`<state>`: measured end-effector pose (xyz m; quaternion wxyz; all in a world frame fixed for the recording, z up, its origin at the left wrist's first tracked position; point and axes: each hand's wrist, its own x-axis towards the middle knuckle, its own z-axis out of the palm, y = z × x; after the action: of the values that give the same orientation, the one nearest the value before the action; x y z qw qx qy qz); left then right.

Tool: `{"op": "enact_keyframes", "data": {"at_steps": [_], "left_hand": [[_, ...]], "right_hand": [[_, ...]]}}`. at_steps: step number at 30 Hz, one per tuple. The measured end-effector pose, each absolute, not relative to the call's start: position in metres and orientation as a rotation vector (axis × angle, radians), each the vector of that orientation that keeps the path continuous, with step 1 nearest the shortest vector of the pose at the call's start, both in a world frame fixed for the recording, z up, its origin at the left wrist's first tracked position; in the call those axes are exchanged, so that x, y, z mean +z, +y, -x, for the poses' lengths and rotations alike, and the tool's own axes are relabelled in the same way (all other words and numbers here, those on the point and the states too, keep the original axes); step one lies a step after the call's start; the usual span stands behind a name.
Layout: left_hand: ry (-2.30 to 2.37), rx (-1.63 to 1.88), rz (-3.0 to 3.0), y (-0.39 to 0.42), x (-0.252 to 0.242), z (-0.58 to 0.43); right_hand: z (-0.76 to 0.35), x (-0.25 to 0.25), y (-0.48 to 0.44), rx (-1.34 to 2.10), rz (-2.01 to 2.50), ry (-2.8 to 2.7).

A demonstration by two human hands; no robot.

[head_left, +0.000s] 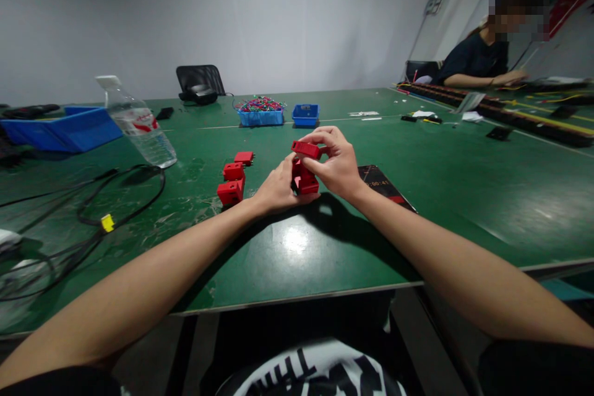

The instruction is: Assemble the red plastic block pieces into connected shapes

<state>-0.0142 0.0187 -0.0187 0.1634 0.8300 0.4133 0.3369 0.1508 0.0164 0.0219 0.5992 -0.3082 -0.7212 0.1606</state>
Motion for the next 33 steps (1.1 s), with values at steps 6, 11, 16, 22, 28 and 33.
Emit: {"op": "enact_keyframes", "data": {"at_steps": [6, 11, 16, 22, 28, 33], "left_hand": [[1.151, 0.985, -2.362, 0.0217, -0.0219, 0.0146], [1.178, 0.955, -2.357, 0.02, -0.0205, 0.0142], [1.199, 0.935, -2.362, 0.019, -0.019, 0.0137], [1.207, 0.929, -2.371, 0.0193, -0.0191, 0.0143], [1.174, 0.969, -2.335, 0.0196, -0.0201, 0.0131], [1.137, 1.006, -2.343, 0.022, -0.0222, 0.0134]], "right_hand": [[-0.1502, 0.0236, 0.0135, 0.26, 0.796, -1.65], [-0.1486, 0.0207, 0.0153, 0.26, 0.837, -1.606], [-0.1467, 0.0209, 0.0113, 0.349, 0.785, -1.586], [-0.148, 0.0243, 0.0067, 0.443, 0.8, -1.617], [-0.149, 0.023, 0.0088, 0.298, 0.815, -1.764], [-0.1489, 0.0184, 0.0119, 0.344, 0.838, -1.803]]}}
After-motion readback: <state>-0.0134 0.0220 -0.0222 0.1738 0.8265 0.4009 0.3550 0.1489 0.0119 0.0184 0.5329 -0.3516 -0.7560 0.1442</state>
